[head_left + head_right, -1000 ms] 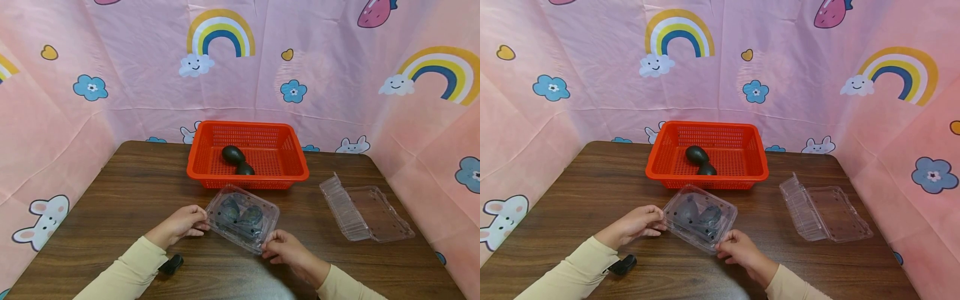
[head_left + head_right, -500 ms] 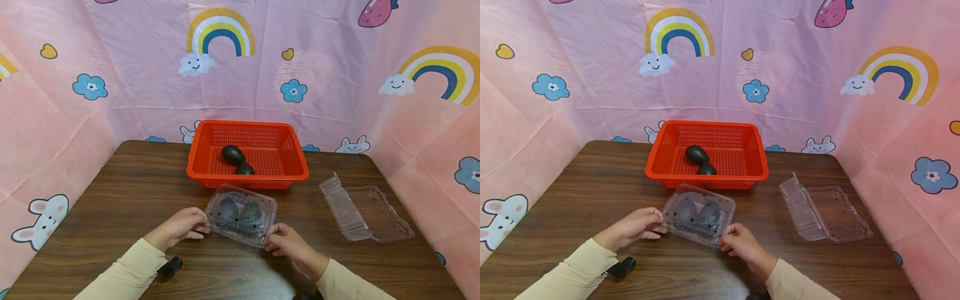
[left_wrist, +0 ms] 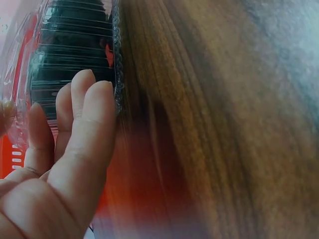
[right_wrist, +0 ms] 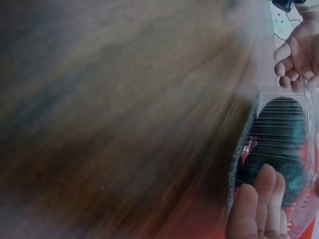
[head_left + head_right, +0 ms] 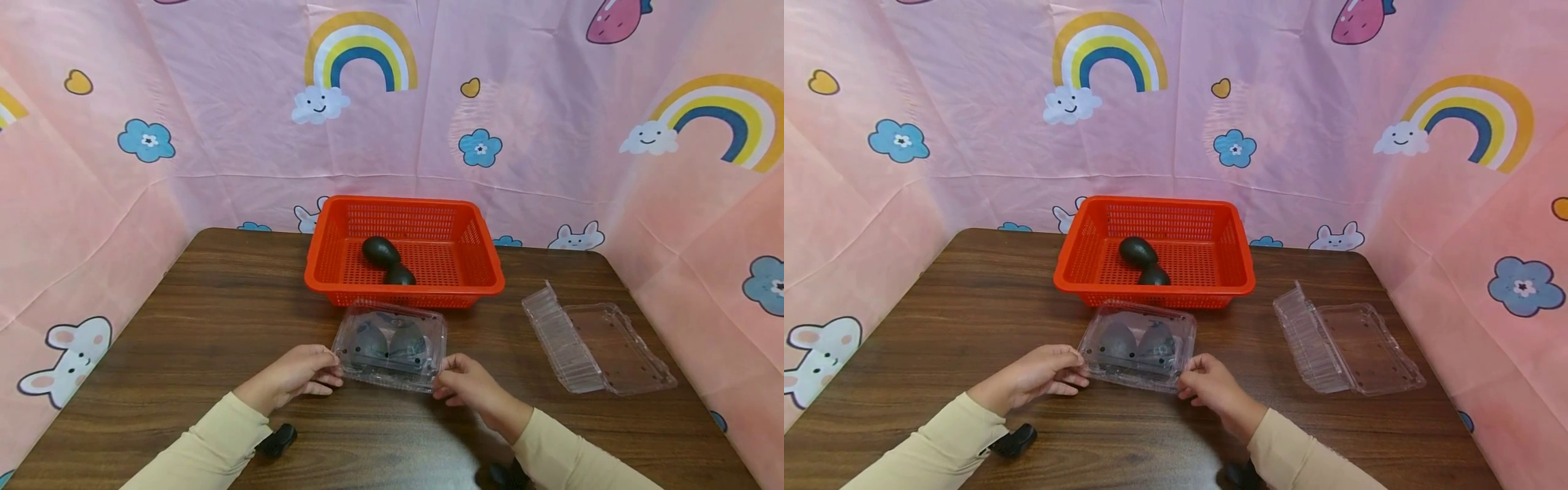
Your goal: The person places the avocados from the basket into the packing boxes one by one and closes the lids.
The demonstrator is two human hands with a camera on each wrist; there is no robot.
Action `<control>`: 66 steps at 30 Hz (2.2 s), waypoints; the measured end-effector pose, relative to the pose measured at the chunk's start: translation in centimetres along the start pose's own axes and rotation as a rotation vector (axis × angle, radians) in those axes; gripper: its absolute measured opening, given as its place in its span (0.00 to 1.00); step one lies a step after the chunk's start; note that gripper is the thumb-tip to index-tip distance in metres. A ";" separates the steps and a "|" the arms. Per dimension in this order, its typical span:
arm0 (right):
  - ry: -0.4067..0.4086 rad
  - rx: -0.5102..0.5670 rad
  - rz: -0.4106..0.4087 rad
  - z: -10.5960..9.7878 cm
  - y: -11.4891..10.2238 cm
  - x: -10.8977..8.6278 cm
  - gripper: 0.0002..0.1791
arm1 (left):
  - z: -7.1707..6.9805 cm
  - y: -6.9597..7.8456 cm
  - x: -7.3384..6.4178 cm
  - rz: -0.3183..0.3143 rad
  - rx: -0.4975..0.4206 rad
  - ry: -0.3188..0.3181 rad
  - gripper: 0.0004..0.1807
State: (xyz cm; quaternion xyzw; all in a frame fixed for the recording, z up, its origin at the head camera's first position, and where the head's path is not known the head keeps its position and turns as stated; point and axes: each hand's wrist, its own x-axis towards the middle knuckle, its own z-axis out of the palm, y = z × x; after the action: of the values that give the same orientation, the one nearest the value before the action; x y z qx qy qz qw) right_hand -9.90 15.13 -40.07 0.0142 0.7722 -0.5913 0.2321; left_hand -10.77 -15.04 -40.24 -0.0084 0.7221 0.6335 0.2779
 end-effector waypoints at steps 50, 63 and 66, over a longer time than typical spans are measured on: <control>-0.069 0.093 -0.006 -0.3 -0.6 1.8 0.15 | 0.2 0.0 -0.4 0.011 -0.006 -0.007 0.11; 0.013 -0.013 -0.032 -0.2 -0.2 1.8 0.17 | 0.6 -0.1 -0.5 0.014 0.067 0.110 0.09; 0.033 -0.033 -0.039 -0.2 -0.2 1.8 0.17 | 0.7 -0.2 -0.3 0.017 0.116 0.171 0.07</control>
State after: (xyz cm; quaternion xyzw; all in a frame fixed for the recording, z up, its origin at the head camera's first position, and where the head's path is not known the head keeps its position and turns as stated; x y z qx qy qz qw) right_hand -11.65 14.79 -40.54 0.0049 0.7855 -0.5828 0.2081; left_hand -10.14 -14.57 -40.30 -0.0402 0.7786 0.5899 0.2100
